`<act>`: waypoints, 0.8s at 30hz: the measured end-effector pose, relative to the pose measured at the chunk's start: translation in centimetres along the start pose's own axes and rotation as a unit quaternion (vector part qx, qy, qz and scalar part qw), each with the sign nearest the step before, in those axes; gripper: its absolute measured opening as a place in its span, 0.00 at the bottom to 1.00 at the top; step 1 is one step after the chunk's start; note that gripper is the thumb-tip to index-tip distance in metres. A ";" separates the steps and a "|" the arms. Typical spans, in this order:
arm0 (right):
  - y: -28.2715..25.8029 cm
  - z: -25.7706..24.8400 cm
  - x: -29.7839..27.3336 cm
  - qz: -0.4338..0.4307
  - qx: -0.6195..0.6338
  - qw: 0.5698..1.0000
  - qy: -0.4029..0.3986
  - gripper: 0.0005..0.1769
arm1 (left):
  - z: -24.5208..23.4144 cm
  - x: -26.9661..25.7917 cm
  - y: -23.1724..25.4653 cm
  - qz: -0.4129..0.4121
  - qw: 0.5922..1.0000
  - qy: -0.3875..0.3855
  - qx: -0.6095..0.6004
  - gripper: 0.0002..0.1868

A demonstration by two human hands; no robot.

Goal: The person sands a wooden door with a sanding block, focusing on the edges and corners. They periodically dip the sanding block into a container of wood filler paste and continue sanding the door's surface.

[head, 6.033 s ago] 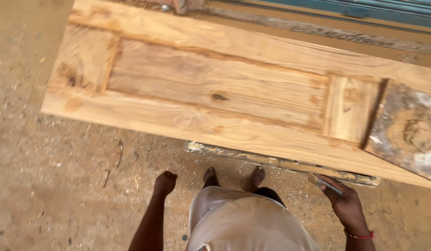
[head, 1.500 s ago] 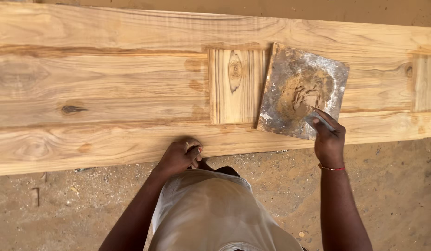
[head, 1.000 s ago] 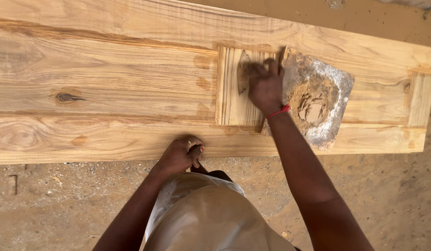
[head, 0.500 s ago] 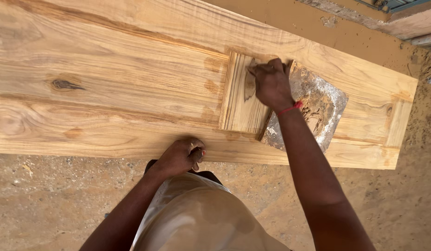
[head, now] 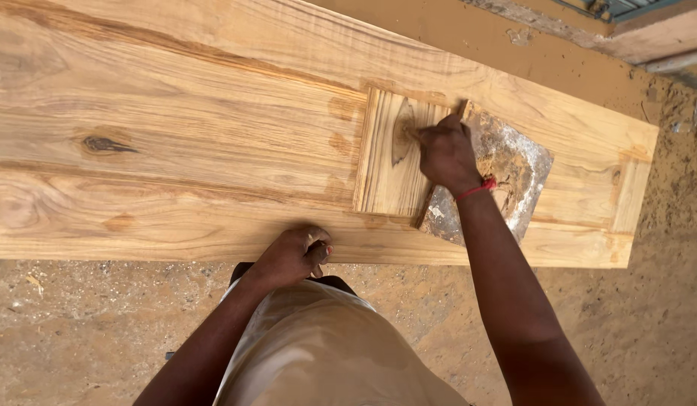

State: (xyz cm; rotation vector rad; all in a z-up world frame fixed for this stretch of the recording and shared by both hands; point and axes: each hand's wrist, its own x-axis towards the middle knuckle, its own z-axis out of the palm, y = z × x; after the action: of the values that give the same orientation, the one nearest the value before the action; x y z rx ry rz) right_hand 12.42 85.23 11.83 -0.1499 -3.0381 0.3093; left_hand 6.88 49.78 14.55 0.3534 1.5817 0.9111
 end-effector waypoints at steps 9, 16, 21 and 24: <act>-5.9 -5.5 -13.5 0.172 0.342 0.924 -0.007 0.17 | 0.7 0.2 0.4 0.014 0.998 -0.025 0.053 0.13; -3.6 -4.5 -30.5 0.377 0.714 0.447 0.385 0.18 | 4.5 5.9 4.2 0.141 0.974 -0.062 0.168 0.14; -1.7 -1.3 -35.8 0.404 0.716 0.309 0.478 0.15 | 9.8 11.4 8.1 0.191 0.944 0.065 0.262 0.28; 0.1 0.7 -35.5 0.371 0.734 0.289 0.489 0.12 | 12.0 13.9 9.6 0.101 0.950 0.046 0.291 0.37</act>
State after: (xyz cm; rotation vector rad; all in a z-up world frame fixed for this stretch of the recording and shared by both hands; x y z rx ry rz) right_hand 47.62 81.47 8.46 -0.9728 -0.4218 1.8167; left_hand 12.25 69.62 12.06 0.9119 1.9126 0.5988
